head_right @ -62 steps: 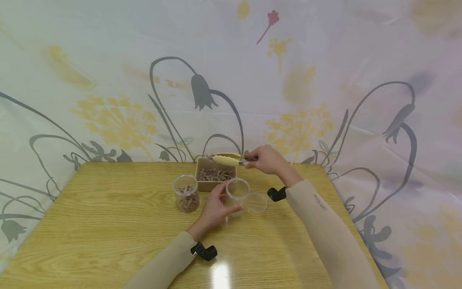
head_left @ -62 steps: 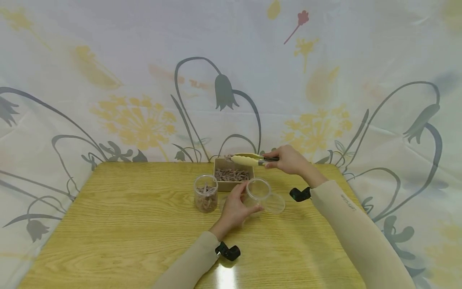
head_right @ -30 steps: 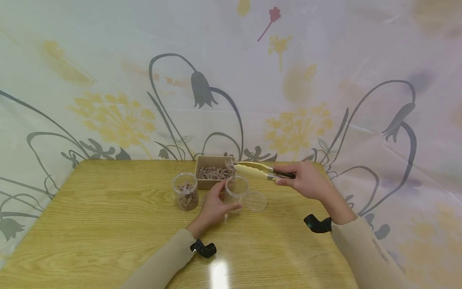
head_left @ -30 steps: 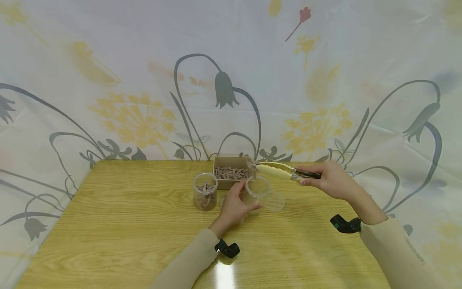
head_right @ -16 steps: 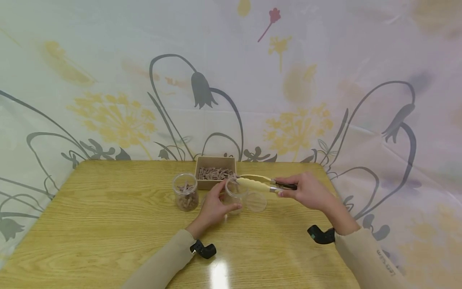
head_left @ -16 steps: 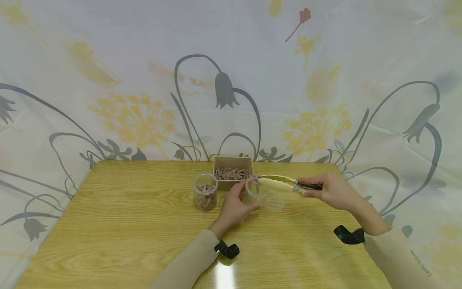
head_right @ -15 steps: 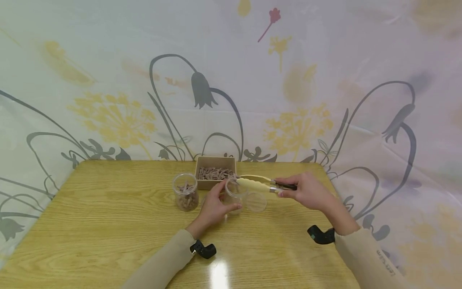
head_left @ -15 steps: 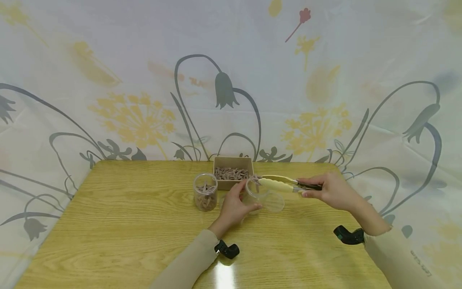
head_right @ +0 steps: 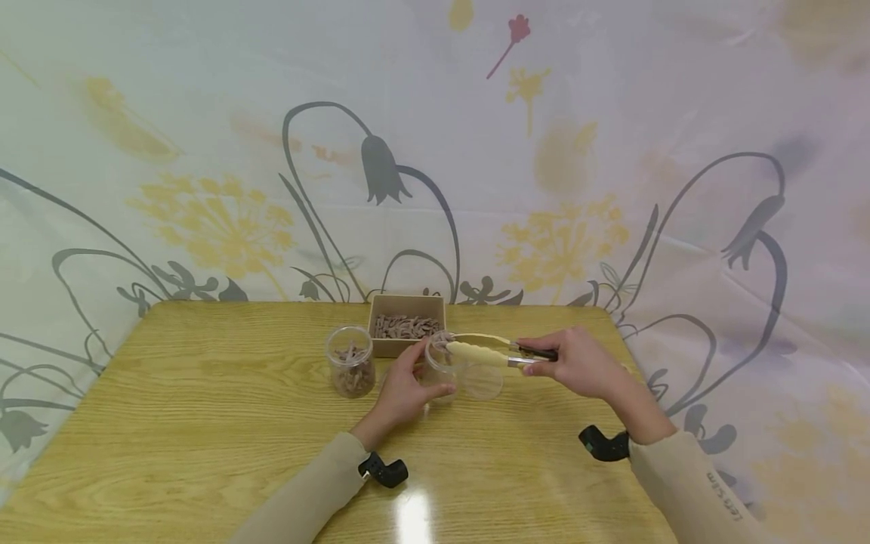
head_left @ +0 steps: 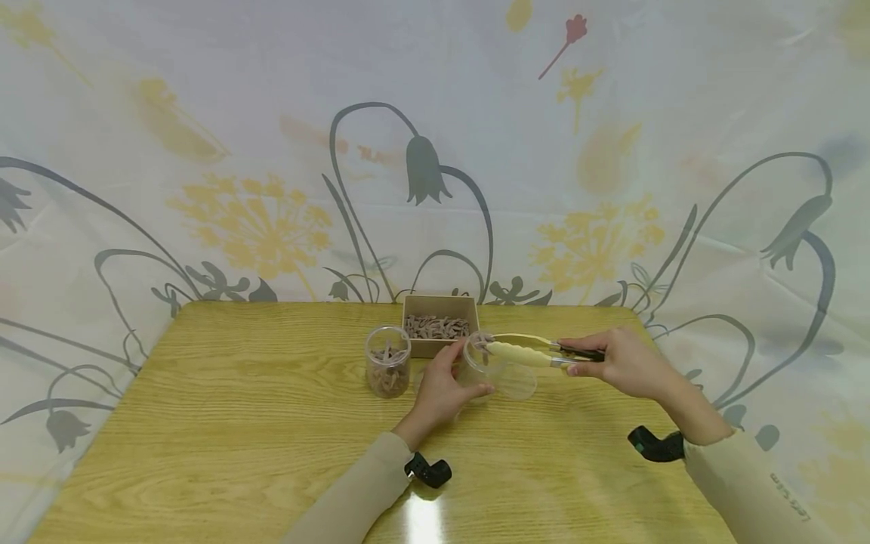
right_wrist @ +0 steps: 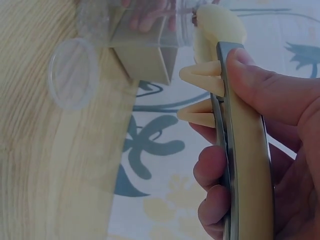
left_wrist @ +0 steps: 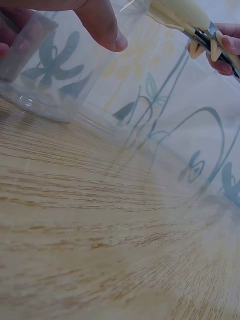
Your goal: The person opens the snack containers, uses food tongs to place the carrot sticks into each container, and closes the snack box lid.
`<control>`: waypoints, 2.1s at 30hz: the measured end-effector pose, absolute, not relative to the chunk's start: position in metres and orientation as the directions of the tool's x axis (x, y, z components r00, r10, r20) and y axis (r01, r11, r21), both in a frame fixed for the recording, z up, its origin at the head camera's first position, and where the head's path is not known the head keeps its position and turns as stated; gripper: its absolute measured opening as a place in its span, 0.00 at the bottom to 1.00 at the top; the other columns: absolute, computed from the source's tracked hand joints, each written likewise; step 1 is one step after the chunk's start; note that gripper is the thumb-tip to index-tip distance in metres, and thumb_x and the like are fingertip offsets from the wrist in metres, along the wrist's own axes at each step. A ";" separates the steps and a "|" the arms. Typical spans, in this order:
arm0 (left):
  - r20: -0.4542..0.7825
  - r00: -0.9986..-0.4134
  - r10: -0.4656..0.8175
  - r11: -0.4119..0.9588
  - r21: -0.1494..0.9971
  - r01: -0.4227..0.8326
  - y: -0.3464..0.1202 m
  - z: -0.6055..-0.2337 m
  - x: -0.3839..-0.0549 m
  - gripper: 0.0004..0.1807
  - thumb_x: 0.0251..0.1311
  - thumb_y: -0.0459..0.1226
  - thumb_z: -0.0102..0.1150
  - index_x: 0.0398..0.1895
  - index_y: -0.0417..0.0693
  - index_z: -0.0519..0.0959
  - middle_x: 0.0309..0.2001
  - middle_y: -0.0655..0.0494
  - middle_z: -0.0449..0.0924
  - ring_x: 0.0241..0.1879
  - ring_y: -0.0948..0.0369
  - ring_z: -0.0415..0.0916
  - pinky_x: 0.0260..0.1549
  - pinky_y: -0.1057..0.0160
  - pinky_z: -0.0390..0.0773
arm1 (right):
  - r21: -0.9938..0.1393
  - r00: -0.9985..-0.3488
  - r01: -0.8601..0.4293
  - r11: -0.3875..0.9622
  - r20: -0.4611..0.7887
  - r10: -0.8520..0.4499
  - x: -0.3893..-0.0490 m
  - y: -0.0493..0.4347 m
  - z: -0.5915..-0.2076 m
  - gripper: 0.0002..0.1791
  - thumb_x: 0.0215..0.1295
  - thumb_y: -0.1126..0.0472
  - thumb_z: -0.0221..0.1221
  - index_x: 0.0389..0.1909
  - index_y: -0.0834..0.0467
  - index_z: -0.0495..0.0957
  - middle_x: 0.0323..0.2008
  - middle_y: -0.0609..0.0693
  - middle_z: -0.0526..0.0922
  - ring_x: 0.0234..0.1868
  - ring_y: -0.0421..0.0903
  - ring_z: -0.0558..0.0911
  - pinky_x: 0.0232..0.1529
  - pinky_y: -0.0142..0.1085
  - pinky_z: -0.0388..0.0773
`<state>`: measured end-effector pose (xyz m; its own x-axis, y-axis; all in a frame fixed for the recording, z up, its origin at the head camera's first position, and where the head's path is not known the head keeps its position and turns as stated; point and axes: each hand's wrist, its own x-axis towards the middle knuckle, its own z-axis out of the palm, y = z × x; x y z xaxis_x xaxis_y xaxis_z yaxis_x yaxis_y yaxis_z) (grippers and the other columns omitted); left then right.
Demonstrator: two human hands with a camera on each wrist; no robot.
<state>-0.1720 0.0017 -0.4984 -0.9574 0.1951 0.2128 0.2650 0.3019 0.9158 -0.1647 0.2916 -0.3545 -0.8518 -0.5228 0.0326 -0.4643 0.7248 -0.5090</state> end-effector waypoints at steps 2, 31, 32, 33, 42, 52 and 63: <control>0.216 -0.957 0.193 0.300 0.916 0.267 0.002 -0.497 -0.171 0.48 0.47 0.43 0.80 0.73 0.54 0.67 0.58 0.53 0.75 0.60 0.55 0.73 0.57 0.55 0.75 | -0.506 -0.851 -0.465 0.727 0.030 -0.524 -0.165 0.292 -0.355 0.27 0.62 0.53 0.68 0.60 0.61 0.80 0.37 0.48 0.88 0.11 0.34 0.53 0.14 0.31 0.60; 0.225 -0.955 0.196 0.349 0.894 0.282 -0.001 -0.501 -0.173 0.49 0.47 0.46 0.80 0.73 0.56 0.66 0.56 0.54 0.76 0.57 0.56 0.74 0.53 0.55 0.78 | -0.433 -0.893 -0.423 0.796 0.048 -0.448 -0.189 0.283 -0.345 0.30 0.63 0.50 0.67 0.64 0.58 0.77 0.18 0.51 0.79 0.11 0.36 0.50 0.15 0.33 0.56; 0.225 -0.955 0.195 0.350 0.893 0.282 -0.001 -0.501 -0.173 0.48 0.46 0.46 0.80 0.73 0.56 0.66 0.55 0.55 0.76 0.56 0.56 0.75 0.53 0.55 0.78 | -0.432 -0.898 -0.410 0.803 0.035 -0.439 -0.192 0.282 -0.345 0.31 0.63 0.49 0.67 0.65 0.58 0.77 0.17 0.51 0.78 0.11 0.37 0.50 0.15 0.33 0.56; 0.228 -0.954 0.195 0.348 0.893 0.284 0.000 -0.501 -0.173 0.48 0.46 0.46 0.80 0.73 0.56 0.67 0.55 0.54 0.76 0.56 0.56 0.75 0.52 0.54 0.78 | -0.435 -0.901 -0.398 0.808 0.018 -0.434 -0.195 0.281 -0.345 0.31 0.64 0.50 0.67 0.65 0.57 0.76 0.14 0.50 0.75 0.11 0.37 0.50 0.15 0.33 0.55; 0.208 -0.956 0.206 0.340 0.901 0.269 0.000 -0.501 -0.172 0.48 0.46 0.47 0.80 0.72 0.56 0.68 0.55 0.55 0.76 0.55 0.57 0.75 0.52 0.56 0.78 | -0.467 -0.872 -0.408 0.785 -0.053 -0.486 -0.225 0.269 -0.350 0.33 0.66 0.53 0.66 0.67 0.65 0.71 0.11 0.45 0.66 0.12 0.38 0.49 0.17 0.35 0.57; 0.204 -0.956 0.212 0.324 0.908 0.266 -0.002 -0.499 -0.173 0.47 0.47 0.42 0.80 0.72 0.54 0.67 0.55 0.53 0.76 0.56 0.55 0.74 0.51 0.52 0.78 | -0.392 -0.822 -0.477 0.787 -0.118 -0.557 -0.260 0.242 -0.355 0.35 0.65 0.53 0.67 0.68 0.66 0.70 0.49 0.64 0.84 0.36 0.56 0.84 0.44 0.52 0.80; 0.192 -0.950 0.246 0.339 0.901 0.270 -0.004 -0.501 -0.174 0.47 0.46 0.44 0.81 0.71 0.52 0.69 0.56 0.52 0.78 0.53 0.57 0.75 0.49 0.55 0.78 | -0.225 -0.769 -0.538 0.812 -0.263 -0.583 -0.281 0.206 -0.346 0.35 0.61 0.51 0.70 0.66 0.62 0.74 0.48 0.59 0.84 0.36 0.50 0.83 0.50 0.51 0.78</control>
